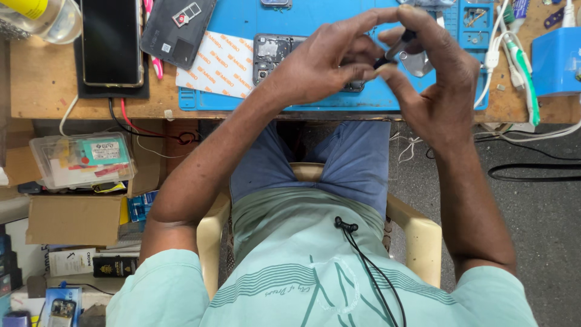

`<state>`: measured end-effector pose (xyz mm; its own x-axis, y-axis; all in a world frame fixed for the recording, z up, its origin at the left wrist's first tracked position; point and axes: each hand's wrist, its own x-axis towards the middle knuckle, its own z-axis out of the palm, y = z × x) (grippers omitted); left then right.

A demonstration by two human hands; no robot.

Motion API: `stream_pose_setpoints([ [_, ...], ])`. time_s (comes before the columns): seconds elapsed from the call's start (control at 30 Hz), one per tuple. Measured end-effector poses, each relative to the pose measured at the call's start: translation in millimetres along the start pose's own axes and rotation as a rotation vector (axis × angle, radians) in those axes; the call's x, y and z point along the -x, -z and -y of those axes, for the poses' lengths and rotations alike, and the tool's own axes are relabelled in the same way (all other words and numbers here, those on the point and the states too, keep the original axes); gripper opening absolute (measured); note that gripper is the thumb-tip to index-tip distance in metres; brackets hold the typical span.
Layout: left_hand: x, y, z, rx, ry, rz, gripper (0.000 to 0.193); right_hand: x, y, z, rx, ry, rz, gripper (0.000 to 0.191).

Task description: The person repairs a smartphone at a workbench. They pry open the phone's back cover, unscrew and adjust internal components with a screwdriver, then press adhesive strips onto the phone's back panel and reassemble the device by hand.

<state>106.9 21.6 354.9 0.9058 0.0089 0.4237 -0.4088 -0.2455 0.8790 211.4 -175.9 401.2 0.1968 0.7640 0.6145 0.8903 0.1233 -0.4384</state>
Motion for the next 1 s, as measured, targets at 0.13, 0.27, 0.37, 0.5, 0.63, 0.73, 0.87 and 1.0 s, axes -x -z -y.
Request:
stream_pose_setpoints([
  [0.13,-6,-2,0,-0.091,0.065,-0.078,0.081,0,-4,-5,-0.206,-0.103,-0.036,0.052],
  [0.27,-11,5,-3,-0.041,-0.020,-0.008,0.076,1,-4,-12,-0.234,-0.079,-0.033,0.059],
  [0.37,-18,4,-6,-0.026,0.261,-0.032,0.076,2,-5,-16,-0.271,-0.105,-0.055,0.069],
  [0.5,-22,1,-10,-0.083,0.056,-0.064,0.077,4,-7,-19,-0.362,-0.163,-0.053,0.063],
  [0.63,-24,6,-13,-0.065,0.089,0.004,0.065,3,-1,-20,-0.324,-0.124,-0.047,0.067],
  [0.73,-29,2,-13,-0.151,-0.011,-0.056,0.068,-1,-2,-19,-0.361,-0.163,-0.058,0.069],
  [0.87,-25,7,-13,-0.235,0.085,-0.003,0.054,-2,1,-17,-0.300,-0.137,-0.044,0.074],
  [1.0,-8,20,-21,-0.544,-0.063,-0.058,0.033,-1,1,-17,-0.436,-0.163,-0.039,0.074],
])
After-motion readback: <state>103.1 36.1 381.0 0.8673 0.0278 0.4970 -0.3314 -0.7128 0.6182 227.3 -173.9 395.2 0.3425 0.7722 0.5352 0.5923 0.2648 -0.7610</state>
